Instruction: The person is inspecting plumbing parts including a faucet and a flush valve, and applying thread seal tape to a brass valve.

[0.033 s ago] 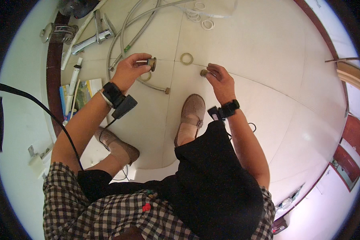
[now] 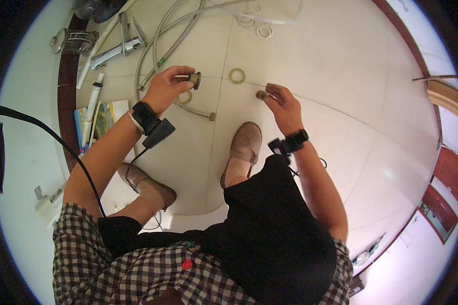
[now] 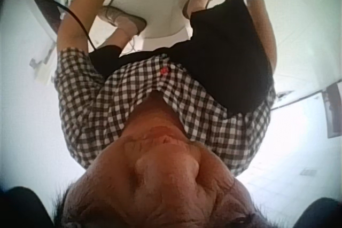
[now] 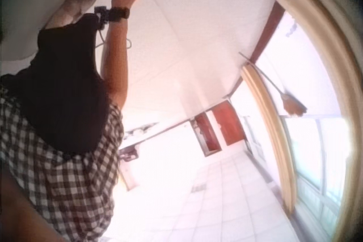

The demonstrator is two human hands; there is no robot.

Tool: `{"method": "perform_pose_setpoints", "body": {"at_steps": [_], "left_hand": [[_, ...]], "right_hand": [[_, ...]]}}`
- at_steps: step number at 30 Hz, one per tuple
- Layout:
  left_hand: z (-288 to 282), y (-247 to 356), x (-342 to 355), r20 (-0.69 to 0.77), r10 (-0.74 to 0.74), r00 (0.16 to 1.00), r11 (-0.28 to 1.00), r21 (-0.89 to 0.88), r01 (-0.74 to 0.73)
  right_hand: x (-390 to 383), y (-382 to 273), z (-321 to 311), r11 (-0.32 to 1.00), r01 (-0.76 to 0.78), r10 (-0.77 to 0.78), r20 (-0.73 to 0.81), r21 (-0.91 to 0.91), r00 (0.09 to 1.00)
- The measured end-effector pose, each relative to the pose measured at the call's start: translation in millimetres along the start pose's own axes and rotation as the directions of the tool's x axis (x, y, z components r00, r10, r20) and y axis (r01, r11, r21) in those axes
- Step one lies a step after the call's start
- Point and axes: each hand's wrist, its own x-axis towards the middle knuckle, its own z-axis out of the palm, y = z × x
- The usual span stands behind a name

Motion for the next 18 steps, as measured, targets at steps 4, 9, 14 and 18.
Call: {"method": "perform_pose_setpoints", "body": {"at_steps": [4,9,14,18], "left_hand": [[-1.0,-11.5,40.8,0.047,0.145,0.988,0.953,0.264,-0.152],[-11.3,-40.9,47.4,0.204,0.305,0.930,0.696,0.618,-0.364],[-29.8,-39.5,-1.8,0.585,0.086,0.807,0.432,0.708,-0.559],[-71.8,-30.2,-25.5,0.620,0.056,0.782,0.337,0.726,-0.600]], "right_hand": [[-8.2,-2.3,-37.6,0.824,-0.060,0.127,0.080,-0.563,0.989],[-9.2,34.8,-43.1,0.839,-0.353,0.393,0.012,-0.414,0.919],[14.9,52.5,-2.7,0.840,-0.459,0.453,-0.092,-0.290,0.887],[63.3,32.6,27.8,0.952,-0.224,0.219,-0.048,-0.207,0.975]]}}
